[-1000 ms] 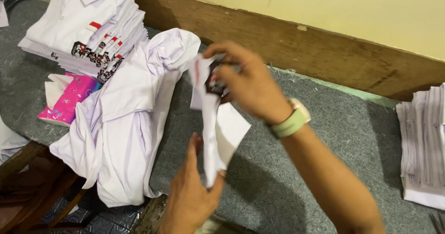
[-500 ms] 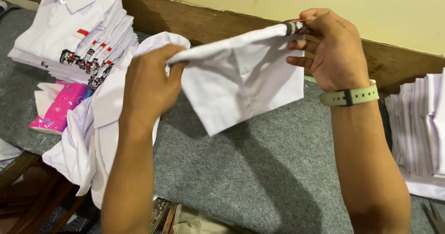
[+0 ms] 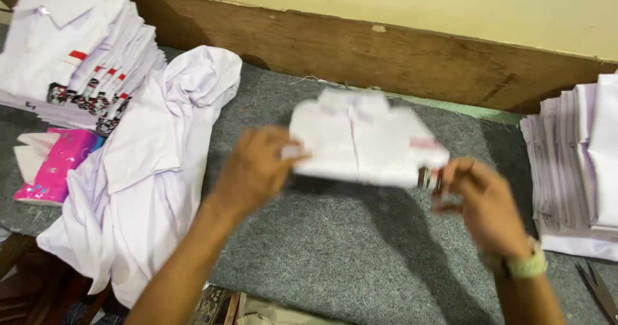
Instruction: Folding a white collared shirt and trimming loose threads with scissors on a factory work table
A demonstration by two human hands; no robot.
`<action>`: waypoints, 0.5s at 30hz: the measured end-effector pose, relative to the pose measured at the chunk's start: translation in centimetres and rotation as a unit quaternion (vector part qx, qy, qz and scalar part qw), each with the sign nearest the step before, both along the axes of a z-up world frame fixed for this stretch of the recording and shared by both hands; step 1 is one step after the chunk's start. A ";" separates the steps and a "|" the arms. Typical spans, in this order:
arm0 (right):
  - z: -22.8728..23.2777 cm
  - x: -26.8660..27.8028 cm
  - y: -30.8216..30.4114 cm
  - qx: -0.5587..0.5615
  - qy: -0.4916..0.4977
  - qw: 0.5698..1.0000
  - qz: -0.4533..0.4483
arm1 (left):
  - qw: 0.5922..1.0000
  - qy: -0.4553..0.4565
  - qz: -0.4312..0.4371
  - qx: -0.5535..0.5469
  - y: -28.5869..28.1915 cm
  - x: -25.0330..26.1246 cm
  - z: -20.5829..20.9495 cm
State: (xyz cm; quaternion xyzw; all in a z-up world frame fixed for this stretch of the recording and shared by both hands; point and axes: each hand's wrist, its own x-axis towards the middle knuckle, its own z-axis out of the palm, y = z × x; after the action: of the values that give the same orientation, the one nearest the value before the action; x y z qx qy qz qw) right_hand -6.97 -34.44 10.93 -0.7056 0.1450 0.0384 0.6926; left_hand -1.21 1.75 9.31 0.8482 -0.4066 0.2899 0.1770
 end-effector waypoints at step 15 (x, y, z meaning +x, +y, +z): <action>-5.4 -2.7 -3.2 -0.392 0.133 0.904 0.110 | 0.878 0.466 0.104 -0.030 0.9 -5.1 -5.7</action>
State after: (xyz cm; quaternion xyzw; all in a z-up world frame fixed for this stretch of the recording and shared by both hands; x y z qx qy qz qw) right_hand -9.65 -37.66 5.55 -0.9200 0.1605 0.1474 0.3258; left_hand -6.30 2.61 3.59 0.9168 -0.1778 -0.1100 0.3403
